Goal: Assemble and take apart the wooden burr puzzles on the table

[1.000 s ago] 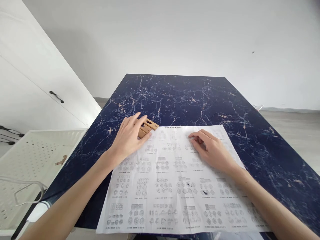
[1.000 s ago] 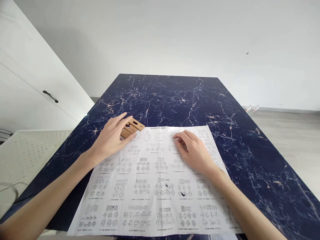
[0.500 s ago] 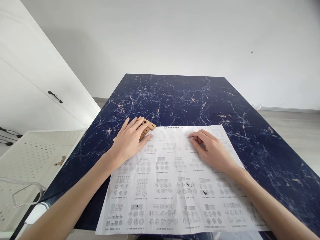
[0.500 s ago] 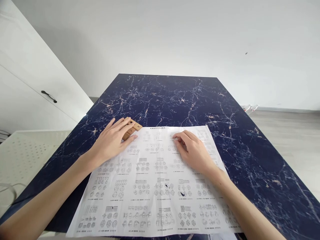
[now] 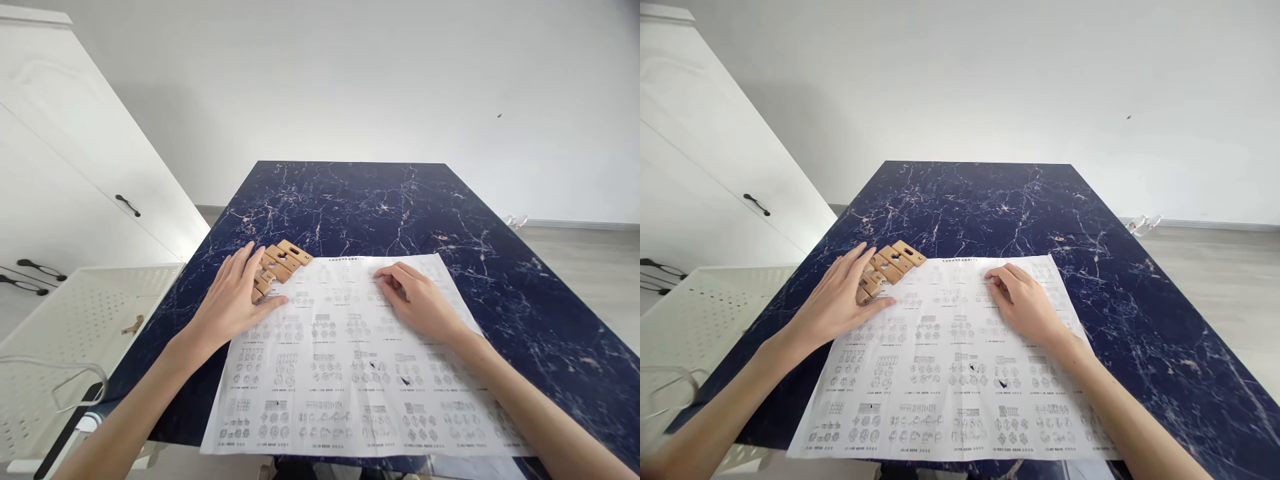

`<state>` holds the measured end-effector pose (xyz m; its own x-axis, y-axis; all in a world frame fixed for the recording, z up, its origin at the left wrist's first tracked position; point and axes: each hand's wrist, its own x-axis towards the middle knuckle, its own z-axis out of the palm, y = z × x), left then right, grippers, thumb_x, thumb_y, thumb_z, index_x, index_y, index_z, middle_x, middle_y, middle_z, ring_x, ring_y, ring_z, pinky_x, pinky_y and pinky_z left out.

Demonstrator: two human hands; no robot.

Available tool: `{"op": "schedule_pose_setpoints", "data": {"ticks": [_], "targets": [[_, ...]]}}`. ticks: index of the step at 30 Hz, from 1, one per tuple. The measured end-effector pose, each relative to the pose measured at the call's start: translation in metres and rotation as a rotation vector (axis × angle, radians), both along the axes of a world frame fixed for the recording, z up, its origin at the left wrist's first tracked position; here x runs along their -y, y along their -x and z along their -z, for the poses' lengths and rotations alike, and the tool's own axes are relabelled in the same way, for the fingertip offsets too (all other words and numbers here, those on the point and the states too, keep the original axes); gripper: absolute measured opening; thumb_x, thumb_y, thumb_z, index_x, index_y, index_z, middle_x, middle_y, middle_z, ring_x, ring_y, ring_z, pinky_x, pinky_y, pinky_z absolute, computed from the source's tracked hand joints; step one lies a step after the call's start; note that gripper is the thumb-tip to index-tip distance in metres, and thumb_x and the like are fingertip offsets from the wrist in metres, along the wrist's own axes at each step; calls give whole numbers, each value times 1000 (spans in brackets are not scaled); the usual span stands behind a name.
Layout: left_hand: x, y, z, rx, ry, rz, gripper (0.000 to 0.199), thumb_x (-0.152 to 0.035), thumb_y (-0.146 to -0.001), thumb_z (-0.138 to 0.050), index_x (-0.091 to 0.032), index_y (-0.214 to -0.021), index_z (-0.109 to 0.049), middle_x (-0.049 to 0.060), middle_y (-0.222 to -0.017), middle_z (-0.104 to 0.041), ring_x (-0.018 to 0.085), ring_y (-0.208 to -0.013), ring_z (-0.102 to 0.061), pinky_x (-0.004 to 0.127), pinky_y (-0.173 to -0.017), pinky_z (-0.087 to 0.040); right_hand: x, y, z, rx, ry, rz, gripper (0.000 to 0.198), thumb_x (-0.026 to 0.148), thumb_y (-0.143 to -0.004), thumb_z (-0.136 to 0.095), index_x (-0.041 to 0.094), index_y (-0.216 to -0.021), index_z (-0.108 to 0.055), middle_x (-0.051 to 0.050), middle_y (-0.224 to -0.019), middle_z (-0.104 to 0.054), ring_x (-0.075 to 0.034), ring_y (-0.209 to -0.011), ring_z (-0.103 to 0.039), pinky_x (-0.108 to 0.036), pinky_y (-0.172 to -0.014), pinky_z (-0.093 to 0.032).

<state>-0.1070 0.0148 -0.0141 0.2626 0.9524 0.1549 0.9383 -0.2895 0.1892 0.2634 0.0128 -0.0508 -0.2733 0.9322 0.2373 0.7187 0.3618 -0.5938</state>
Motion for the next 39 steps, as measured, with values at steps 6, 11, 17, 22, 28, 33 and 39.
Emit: {"op": "schedule_pose_setpoints", "data": {"ticks": [6, 11, 17, 22, 28, 33, 39], "targets": [[34, 16, 6, 75, 28, -155, 99, -76, -96, -53, -16, -169, -21, 22, -173, -35, 42, -159, -38, 61, -127, -38, -1, -1, 4, -20, -29, -10, 20, 32, -106, -50, 25, -113, -67, -10, -105, -71, -27, -89, -68, -43, -78, -56], [25, 15, 8, 57, -40, -131, 97, -74, -94, -58, -12, -163, -29, 25, -165, -45, 44, -152, -45, 62, -123, -40, -3, 0, 7, -24, -39, -11, 21, 32, -105, -49, 25, -114, -67, -9, -103, -72, -27, -91, -68, -43, -79, -56], [12, 2, 4, -27, -124, -140, 87, -69, -95, -60, -11, -156, -40, 27, -149, -60, 45, -135, -59, 61, -110, -51, -3, -1, 7, -16, -58, -23, 22, 31, -105, -49, 24, -114, -67, -10, -104, -73, -27, -91, -69, -43, -79, -56], [12, -1, -1, -67, -134, -136, 80, -67, -97, -58, -12, -154, -43, 25, -144, -65, 44, -131, -62, 58, -104, -55, -2, -1, 7, -5, -75, -27, 21, 31, -104, -49, 24, -112, -67, -10, -102, -73, -28, -90, -69, -43, -77, -56], [15, 0, 1, -33, -144, -125, 70, -63, -99, -57, -14, -148, -49, 21, -139, -68, 41, -127, -64, 55, -103, -57, -3, -3, 8, -8, -90, -36, 22, 32, -105, -49, 24, -112, -68, -10, -101, -73, -28, -89, -69, -43, -77, -56], [17, 2, 2, -11, -161, -123, 66, -62, -100, -56, -14, -145, -50, 21, -139, -68, 40, -129, -63, 54, -104, -56, -3, -4, 8, -2, -71, -34, 22, 33, -105, -49, 24, -112, -68, -10, -104, -73, -28, -90, -69, -42, -76, -56], [13, -1, -1, -65, -142, -126, 74, -67, -96, -59, -14, -145, -49, 21, -131, -70, 41, -123, -66, 55, -98, -58, -3, -4, 9, -5, -68, -37, 23, 33, -105, -48, 24, -114, -68, -10, -105, -74, -28, -91, -69, -42, -76, -56]]}}
